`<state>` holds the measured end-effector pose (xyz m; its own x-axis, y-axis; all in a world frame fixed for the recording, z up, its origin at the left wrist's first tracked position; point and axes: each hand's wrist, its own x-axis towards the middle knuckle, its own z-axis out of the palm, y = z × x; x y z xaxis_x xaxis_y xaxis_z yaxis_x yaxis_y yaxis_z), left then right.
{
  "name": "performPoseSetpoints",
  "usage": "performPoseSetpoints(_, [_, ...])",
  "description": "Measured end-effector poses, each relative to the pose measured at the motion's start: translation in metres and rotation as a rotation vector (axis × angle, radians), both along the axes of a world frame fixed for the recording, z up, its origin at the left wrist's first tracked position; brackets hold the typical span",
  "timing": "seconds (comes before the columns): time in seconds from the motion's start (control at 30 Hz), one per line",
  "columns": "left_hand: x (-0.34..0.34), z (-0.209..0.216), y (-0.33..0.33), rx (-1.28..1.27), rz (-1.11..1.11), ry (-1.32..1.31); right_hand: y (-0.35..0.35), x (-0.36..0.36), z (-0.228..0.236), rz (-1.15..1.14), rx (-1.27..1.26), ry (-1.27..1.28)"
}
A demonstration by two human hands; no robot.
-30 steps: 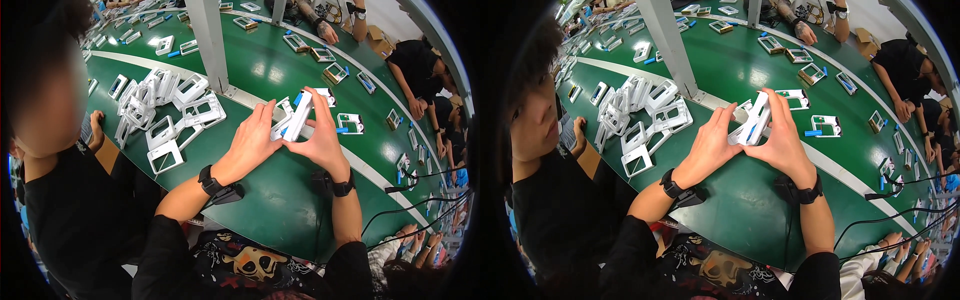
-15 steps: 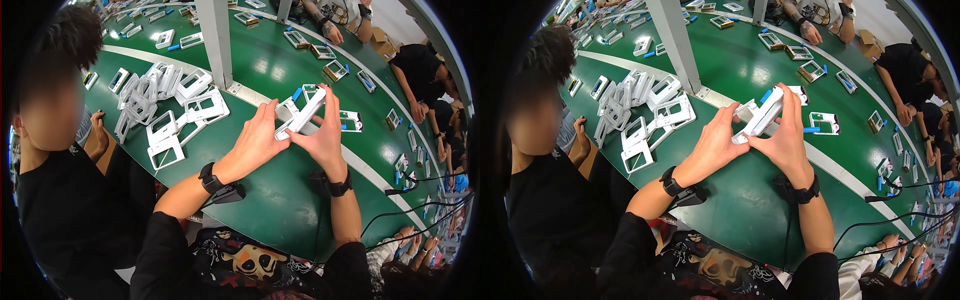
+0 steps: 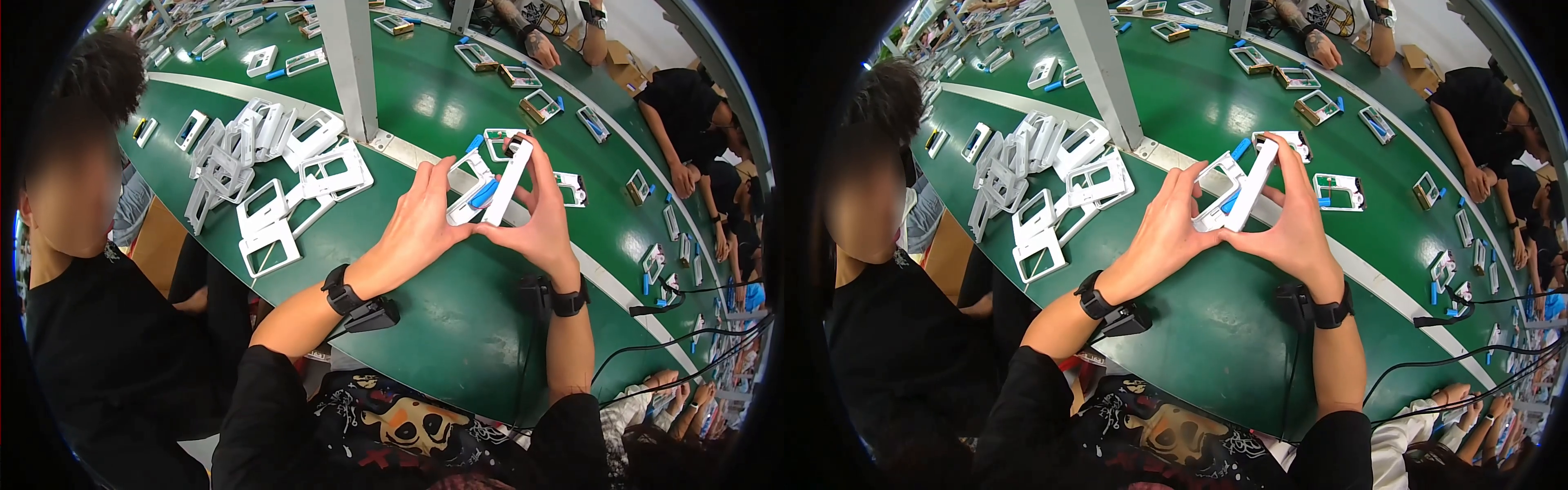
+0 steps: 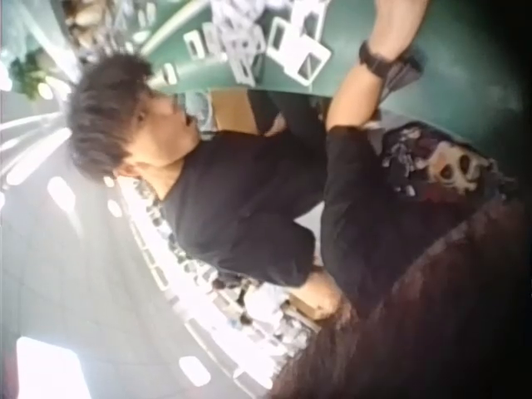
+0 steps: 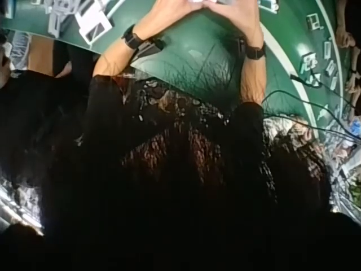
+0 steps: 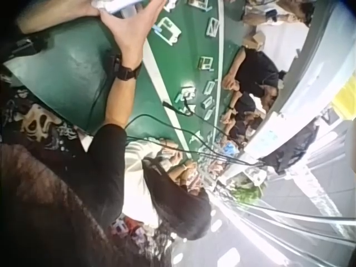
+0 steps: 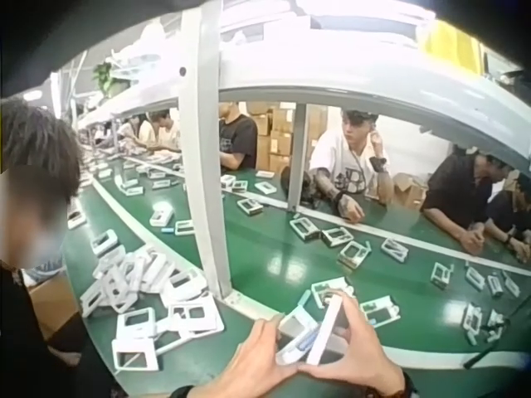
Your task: The person fits a battery into a white plastic frame, presses the two halves of the frame together, and sets the unit down. They then pick up another frame and repeat the assembly process.
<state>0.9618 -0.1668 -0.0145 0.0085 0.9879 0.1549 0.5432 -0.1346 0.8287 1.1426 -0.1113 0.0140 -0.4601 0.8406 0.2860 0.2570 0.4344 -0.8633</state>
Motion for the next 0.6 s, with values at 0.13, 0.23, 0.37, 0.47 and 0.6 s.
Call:
performPoseSetpoints(0.13, [0.0001,-0.0005,-0.0002,0.002,-0.023,-0.039,0.0045,0.006,-0.0024,0.068,-0.045,0.049])
performPoseSetpoints(0.23, [-0.0009,-0.0035,-0.0006,0.04,-0.044,-0.07,0.0065,0.0066,-0.0047,0.084,-0.036,0.097])
performPoseSetpoints(0.37, [-0.0011,-0.0055,0.0007,0.07,-0.041,-0.107,0.0073,0.004,-0.0048,0.021,0.087,0.024])
performPoseSetpoints(0.47, [-0.0019,-0.0059,0.0004,0.08,-0.049,-0.104,0.0073,0.0032,-0.0029,-0.01,0.15,0.0])
performPoseSetpoints(0.6, [-0.0015,-0.0058,-0.0003,0.074,-0.054,-0.111,0.008,0.0011,-0.0065,-0.018,0.252,-0.047])
